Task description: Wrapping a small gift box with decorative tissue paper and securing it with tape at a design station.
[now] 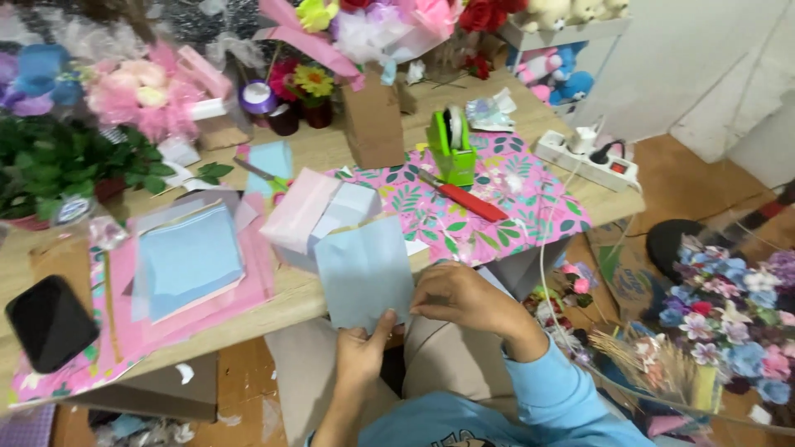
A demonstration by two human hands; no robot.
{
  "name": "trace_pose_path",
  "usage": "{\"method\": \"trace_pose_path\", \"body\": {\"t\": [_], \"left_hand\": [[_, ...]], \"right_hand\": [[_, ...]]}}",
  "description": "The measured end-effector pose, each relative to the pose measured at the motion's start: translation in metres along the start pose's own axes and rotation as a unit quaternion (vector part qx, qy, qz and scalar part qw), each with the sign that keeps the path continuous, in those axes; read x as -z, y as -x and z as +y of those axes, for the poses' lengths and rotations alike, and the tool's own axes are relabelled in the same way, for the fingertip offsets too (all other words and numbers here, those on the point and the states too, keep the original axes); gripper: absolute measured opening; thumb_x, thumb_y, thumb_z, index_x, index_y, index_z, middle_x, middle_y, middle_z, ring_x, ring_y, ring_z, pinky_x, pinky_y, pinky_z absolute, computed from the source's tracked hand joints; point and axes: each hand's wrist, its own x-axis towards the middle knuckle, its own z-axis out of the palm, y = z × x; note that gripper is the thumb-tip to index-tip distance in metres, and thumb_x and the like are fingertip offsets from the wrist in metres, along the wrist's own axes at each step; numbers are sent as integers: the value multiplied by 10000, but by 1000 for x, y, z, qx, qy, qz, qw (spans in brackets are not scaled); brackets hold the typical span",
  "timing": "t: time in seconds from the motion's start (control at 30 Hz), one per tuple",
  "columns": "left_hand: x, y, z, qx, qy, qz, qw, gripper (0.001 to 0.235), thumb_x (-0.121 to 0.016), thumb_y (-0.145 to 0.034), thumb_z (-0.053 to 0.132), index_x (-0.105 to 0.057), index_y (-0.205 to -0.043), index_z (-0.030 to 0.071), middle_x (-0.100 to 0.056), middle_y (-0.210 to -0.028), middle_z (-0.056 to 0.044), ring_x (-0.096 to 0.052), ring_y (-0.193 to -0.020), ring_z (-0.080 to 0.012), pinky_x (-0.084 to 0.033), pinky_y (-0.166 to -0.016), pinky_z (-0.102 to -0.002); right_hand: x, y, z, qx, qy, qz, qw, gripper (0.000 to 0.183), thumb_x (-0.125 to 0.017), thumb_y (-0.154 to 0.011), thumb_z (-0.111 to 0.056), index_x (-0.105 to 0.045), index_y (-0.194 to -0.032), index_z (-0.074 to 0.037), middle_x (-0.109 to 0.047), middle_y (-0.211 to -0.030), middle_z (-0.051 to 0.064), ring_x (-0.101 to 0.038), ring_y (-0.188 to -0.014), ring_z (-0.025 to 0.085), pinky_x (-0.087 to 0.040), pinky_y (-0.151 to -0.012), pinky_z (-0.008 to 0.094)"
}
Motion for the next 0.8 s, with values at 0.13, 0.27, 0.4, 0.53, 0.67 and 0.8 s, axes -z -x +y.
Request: {"method": "trace_pose_path", "body": {"t": [0.13,0.27,0.4,0.53,0.67,0.8], "left_hand": [[18,-9,10,59,-65,24,996,353,-747,-844,321,-813,-936,-13,-826,-808,-170,-777,-804,-206,-617,-816,-323],[45,-3,32,-7,-69,8,998,342,-765,-821,223,-816,-1046,-29,-821,-1045,-111,-723,-1006,-177,-544,-934,-283],[57,4,27,-35,18,-21,999,258,-753,-844,102,-798,-1046,-51,-813,-1061,-132,-716,-1009,-195,-560,-950,-325],[61,3,22,-44,29,-31,998,237,-748,-852,107,-805,-1020,-50,-820,-1056,-143,-725,-995,-199,-559,-948,-325],[67,3,17,-85,-13,-45,995,200,-753,-868,177,-797,-896,-16,-813,-930,-95,-715,-900,-172,-565,-837,-309],[71,0,11,-117,-8,-72,990,184,-747,-879,211,-794,-857,34,-827,-928,-71,-729,-892,-160,-574,-838,-316]], "right_hand": [[13,6,36,36,31,50,998,109,-719,-945,-101,-687,-843,-77,-702,-836,48,-672,-747,220,-510,-690,354],[59,10,67,-200,101,249,942,143,-690,-950,-166,-725,-1074,-104,-743,-1064,86,-719,-966,217,-588,-870,334],[105,13,151,-201,295,416,837,187,-676,-997,-50,-748,-1158,13,-739,-1043,197,-704,-834,281,-584,-762,415],[127,19,267,-228,406,370,804,165,-688,-931,-81,-794,-1050,-43,-739,-1031,178,-701,-892,367,-535,-743,496],[114,24,301,-310,472,243,789,140,-608,-854,-126,-742,-858,-87,-709,-837,170,-672,-764,432,-525,-616,533],[102,26,273,-306,442,222,813,141,-690,-751,-172,-707,-848,-71,-713,-947,161,-677,-825,434,-533,-673,546]]}}
